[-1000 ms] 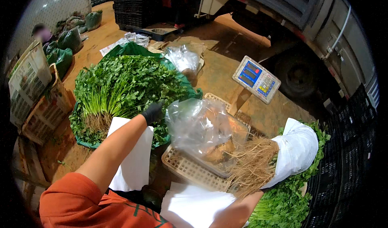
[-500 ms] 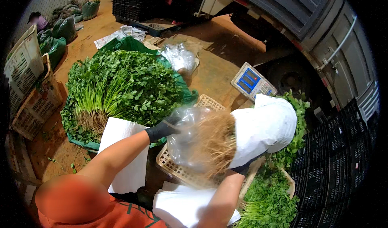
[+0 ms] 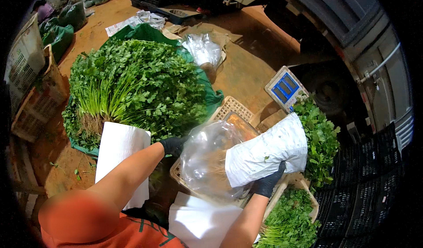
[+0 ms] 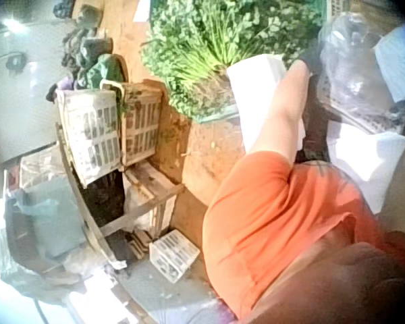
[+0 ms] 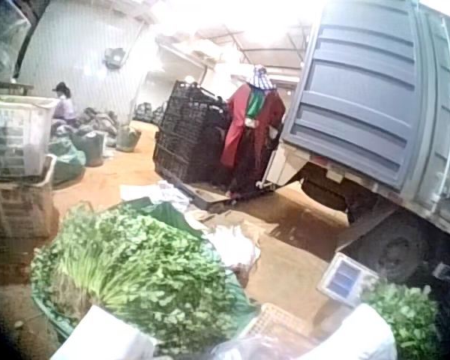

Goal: The person sorts bunches of leafy green vegetables from a large pile into a white plastic crate. They wear black gloves and handle the greens by hand, occasionally placing them into a clear plastic bag before arranging them in the crate. The process involves repetitive picking, shaking, and placing of the vegetables.

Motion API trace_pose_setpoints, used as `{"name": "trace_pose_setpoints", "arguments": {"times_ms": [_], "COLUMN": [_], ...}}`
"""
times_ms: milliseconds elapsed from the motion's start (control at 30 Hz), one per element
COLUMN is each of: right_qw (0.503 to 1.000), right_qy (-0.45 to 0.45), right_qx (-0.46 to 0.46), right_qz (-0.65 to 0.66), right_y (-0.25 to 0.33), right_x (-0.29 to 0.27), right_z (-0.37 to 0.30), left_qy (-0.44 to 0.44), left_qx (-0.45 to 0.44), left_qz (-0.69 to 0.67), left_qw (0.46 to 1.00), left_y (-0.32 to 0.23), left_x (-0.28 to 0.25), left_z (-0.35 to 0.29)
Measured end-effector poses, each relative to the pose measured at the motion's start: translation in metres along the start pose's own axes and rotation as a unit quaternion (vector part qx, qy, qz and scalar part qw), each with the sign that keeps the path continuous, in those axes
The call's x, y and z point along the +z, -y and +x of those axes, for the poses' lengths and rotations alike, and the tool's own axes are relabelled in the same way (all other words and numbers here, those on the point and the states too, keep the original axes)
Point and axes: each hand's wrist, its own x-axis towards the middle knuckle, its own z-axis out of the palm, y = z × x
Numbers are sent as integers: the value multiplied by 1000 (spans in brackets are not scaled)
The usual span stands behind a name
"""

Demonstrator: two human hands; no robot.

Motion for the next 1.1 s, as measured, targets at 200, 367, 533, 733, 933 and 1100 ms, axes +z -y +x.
{"name": "trace_pose_setpoints", "arguments": {"times_ms": [200,367,533,733,933,1100], "right_qw": [999,951,893,540,555,925], "right_qy": [14,-33,100,295,258,129], "right_qx": [-11,-142,-67,-278,-287,69], "right_qz": [-47,-274,-435,-738,-737,-352], "right_y": [24,30,-31,-33,-24,-23], "right_x": [38,24,-75,67,36,38], "right_z": [-27,-39,-36,-74,-91,-117], "left_qy": [-99,-48,171,256,208,-165], "left_qx": [-7,48,99,87,247,79], "left_qz": [-164,-378,-323,-156,447,343], "left_qw": [981,923,926,950,834,921], "left_y": [-63,-155,-180,-157,-66,-97], "left_x": [-3,-13,-22,-41,-66,-44], "left_z": [12,-3,1,-19,-7,9]}}
